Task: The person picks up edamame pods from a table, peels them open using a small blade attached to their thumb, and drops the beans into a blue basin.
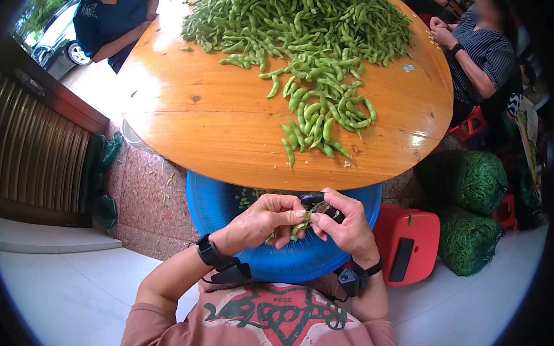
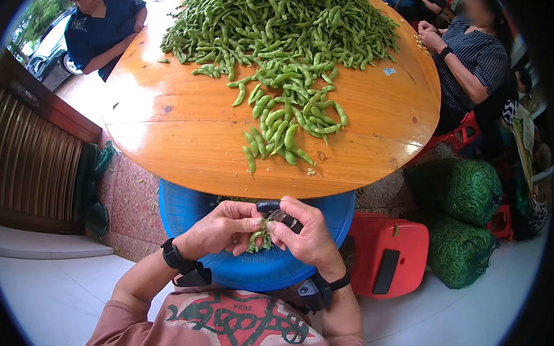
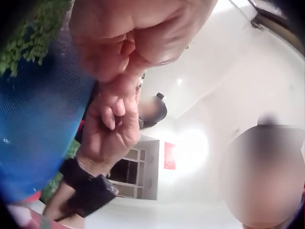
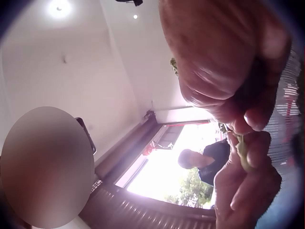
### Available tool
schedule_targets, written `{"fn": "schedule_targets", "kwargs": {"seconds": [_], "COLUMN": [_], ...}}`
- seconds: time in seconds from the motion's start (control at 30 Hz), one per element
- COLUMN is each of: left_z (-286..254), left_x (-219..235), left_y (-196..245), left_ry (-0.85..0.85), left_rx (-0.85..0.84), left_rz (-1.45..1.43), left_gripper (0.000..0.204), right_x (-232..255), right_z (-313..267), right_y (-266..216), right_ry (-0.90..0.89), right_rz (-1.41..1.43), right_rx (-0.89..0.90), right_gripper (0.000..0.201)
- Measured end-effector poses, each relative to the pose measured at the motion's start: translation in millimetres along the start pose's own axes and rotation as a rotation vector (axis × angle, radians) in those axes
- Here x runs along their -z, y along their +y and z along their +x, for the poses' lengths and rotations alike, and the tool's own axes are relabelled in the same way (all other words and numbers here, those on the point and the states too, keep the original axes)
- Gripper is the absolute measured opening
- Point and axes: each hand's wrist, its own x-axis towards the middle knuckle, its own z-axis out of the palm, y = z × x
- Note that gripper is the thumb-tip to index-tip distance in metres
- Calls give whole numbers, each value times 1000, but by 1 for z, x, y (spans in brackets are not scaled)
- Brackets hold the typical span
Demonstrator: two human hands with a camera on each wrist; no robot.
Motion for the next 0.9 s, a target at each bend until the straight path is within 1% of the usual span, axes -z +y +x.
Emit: {"fn": "schedule_targets", "kwargs": {"seconds": [0.07, 0.13, 0.17, 0.2, 0.23, 0.27, 0.3, 0.33, 0.37, 0.43, 0.47, 0.5, 0.53, 0.57, 0.6, 0.63, 0.67, 0.7, 0.8, 0.83, 0.87, 0.9], "left_z": [0, 0, 0, 1, 6, 6, 6, 8, 10, 14, 14, 13, 11, 11, 11, 10, 6, 4, 10, 10, 11, 11], "left_x": [-5, -6, -6, -6, -3, -4, -11, -20, -26, -23, -17, -12, -9, -7, -7, -10, -14, -17, -13, -14, -15, -15], "left_y": [2, 1, 1, -3, -8, -14, -18, -21, -22, -26, -30, -32, -32, -30, -26, -21, -15, -12, -22, -22, -22, -23], "left_ry": [32, 50, 67, 69, 40, 15, 17, 106, 194, 203, 129, 55, 57, 41, 23, 22, 28, 34, 42, 41, 82, 122], "left_rx": [-36, -45, -55, -57, -97, -123, -122, -168, -214, -227, -243, -258, -258, -245, -232, -233, -196, -157, -186, -187, -208, -226], "left_rz": [83, 91, 99, 98, -24, -158, -159, -292, -423, -450, -347, -243, -242, -183, -123, -123, -161, -199, -213, -212, -158, -103], "left_gripper": [20, 18, 17, 17, 14, 12, 12, 11, 12, 16, 15, 15, 15, 16, 17, 17, 19, 20, 22, 22, 21, 21], "right_x": [0, -2, -4, -6, -7, -14, -23, -29, -31, -33, -29, -23, -18, -13, -11, -10, -9, -8, -8, -10, -12, -13], "right_z": [2, 3, 3, 4, 9, 8, 6, 5, 4, 4, 2, 4, 4, 4, 3, 2, 2, 2, 2, 3, 4, 4], "right_y": [2, 12, 10, 7, 6, 4, 2, 2, 3, 6, 2, -1, -1, 0, 0, 0, 0, -1, -4, -1, 2, 0], "right_ry": [6, 108, 106, 154, 202, 199, 246, 294, 293, 350, 360, 363, 327, 292, 292, 299, 294, 293, 292, 299, 302, 304], "right_rz": [20, -120, -120, -349, -580, -578, -661, -745, -746, -765, -782, -740, -646, -551, -551, -168, 218, 218, 226, -31, -285, -284], "right_rx": [-9, 15, 15, 181, 364, 364, 441, 521, 522, 584, 535, 520, 397, 275, 275, 25, -222, -223, -226, -39, 147, 146], "right_gripper": [7, 12, 12, 15, 18, 18, 20, 23, 23, 27, 28, 28, 27, 25, 25, 22, 19, 19, 15, 15, 15, 15]}}
